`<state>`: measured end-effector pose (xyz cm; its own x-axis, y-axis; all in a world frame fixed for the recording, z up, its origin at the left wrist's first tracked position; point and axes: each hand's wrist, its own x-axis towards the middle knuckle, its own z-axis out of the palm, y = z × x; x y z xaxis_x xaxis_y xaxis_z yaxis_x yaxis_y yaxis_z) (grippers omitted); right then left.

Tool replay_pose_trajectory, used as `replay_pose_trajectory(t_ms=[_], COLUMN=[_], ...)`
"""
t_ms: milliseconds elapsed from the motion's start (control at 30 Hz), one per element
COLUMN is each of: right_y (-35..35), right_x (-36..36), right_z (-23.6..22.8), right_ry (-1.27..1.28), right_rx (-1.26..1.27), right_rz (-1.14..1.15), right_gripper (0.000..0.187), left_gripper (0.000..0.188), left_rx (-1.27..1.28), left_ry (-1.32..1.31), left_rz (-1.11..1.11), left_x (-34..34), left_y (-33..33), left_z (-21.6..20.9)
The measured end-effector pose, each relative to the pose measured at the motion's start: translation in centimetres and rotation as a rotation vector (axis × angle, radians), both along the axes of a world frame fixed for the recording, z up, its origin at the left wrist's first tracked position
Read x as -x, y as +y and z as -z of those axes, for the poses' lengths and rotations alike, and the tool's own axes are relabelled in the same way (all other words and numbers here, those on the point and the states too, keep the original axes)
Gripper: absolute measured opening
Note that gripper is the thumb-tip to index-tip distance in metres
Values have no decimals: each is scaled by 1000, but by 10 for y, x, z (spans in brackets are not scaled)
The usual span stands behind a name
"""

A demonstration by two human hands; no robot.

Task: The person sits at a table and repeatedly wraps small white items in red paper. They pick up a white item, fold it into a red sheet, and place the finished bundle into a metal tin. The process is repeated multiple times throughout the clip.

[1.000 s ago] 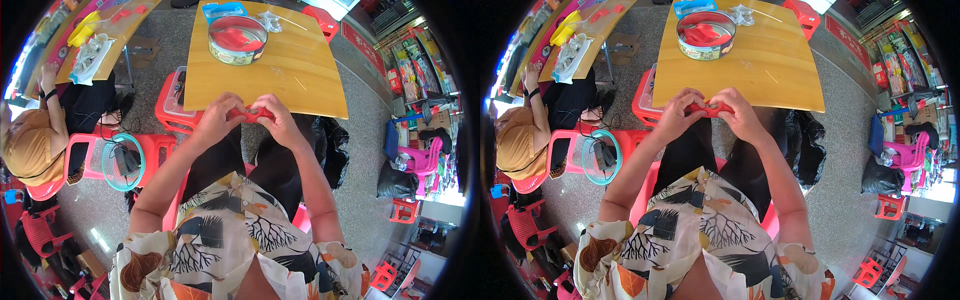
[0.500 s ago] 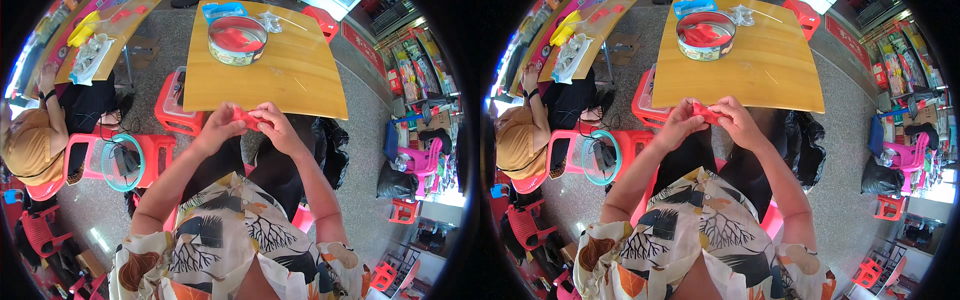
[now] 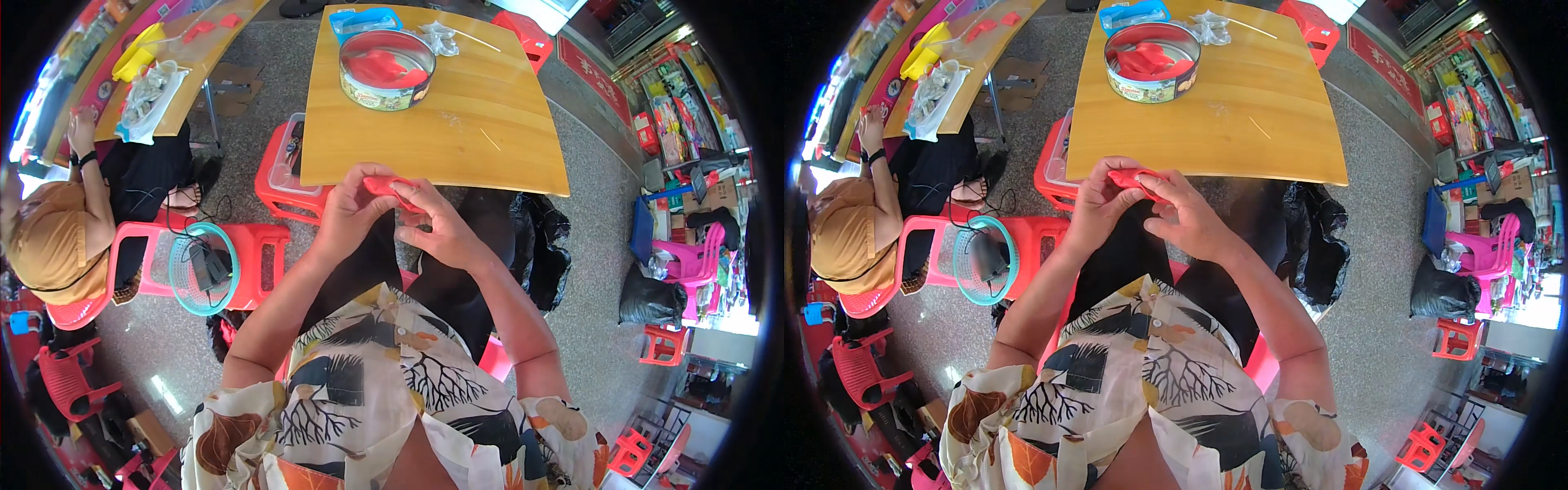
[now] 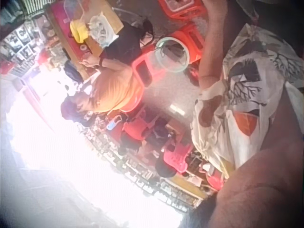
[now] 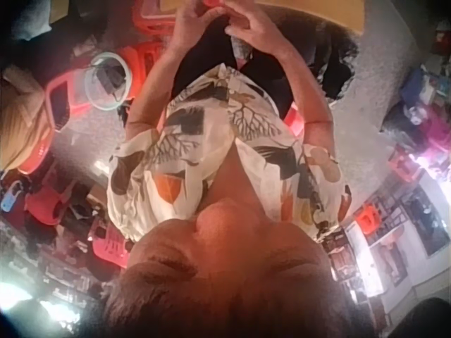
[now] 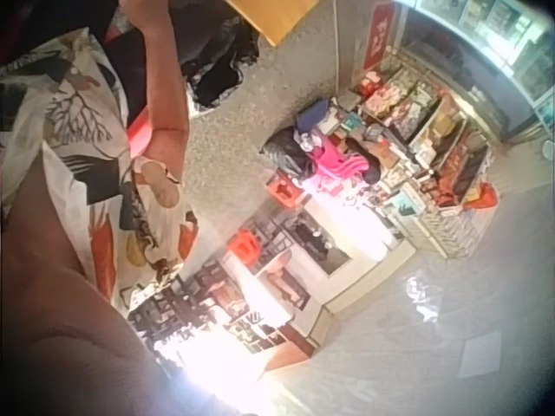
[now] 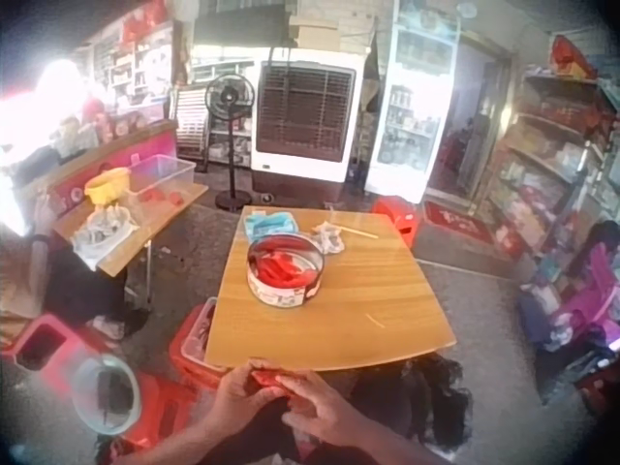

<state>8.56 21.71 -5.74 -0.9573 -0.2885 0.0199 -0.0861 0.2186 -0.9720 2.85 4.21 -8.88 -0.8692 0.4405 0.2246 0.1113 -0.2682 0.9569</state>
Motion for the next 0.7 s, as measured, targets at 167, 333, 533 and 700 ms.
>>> replay_pose_trajectory(t_ms=[167, 333, 533, 700], right_y=[0, -15, -5, -11], right_x=[16, 15, 2, -5], right_z=[5, -2, -5, -13], right_ry=[-78, -308, 427, 80], right_rx=[253, 815, -92, 101], right_rz=[49, 135, 422, 374], right_gripper=[47, 37, 34, 36], left_gripper=[34, 31, 27, 27], left_rx=[99, -305, -269, -250], left_ry=[150, -201, -188, -179], left_rz=[-108, 30, -73, -18], left_x=[9, 4, 13, 9], left_y=[1, 11, 7, 11], left_z=[-9, -21, -12, -20])
